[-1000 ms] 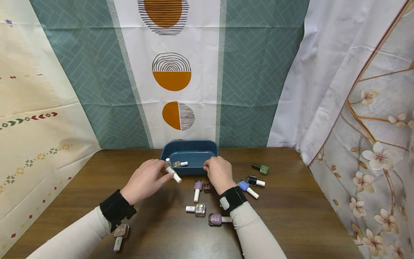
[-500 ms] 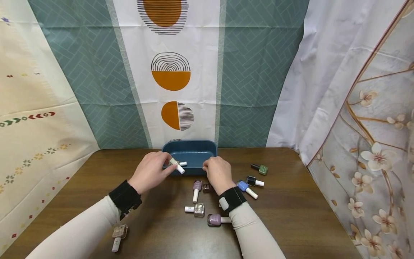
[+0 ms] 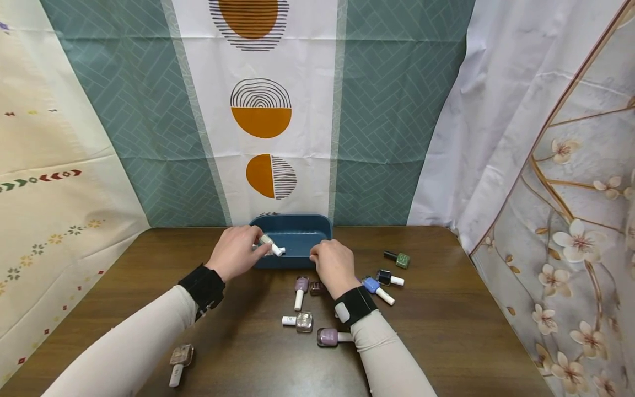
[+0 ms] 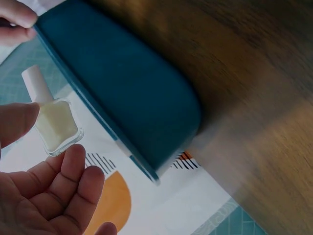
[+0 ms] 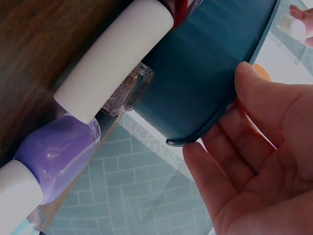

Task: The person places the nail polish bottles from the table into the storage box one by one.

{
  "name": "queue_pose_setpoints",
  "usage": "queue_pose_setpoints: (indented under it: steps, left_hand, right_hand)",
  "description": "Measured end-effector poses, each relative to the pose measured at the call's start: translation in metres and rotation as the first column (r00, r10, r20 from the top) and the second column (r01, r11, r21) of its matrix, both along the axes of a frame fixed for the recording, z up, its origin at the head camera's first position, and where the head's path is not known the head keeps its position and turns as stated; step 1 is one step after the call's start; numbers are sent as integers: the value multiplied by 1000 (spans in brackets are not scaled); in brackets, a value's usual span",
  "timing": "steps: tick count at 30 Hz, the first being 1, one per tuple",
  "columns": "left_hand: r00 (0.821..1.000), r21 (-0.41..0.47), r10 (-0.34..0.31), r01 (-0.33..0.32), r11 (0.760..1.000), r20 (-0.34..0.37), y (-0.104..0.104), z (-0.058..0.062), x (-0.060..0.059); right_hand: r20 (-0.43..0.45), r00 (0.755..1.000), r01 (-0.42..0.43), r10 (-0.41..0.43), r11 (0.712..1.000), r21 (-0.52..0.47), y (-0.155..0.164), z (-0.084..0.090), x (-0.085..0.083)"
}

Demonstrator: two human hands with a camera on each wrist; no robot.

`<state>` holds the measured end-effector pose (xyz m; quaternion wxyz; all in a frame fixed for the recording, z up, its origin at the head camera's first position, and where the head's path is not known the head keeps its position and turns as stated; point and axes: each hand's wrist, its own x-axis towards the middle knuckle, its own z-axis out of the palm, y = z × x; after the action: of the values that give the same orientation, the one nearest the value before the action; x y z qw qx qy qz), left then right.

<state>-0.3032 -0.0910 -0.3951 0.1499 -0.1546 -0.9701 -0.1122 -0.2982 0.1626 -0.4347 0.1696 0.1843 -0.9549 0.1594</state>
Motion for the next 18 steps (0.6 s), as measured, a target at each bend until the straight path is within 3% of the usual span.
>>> queue_pose_setpoints:
  steps: [18]
  left_hand:
    - [998,-135,58,-58,989,-2,-5,-13,-19]
  right_hand:
    - [16,1000,10,-10,1000,-1,-2,0,-1]
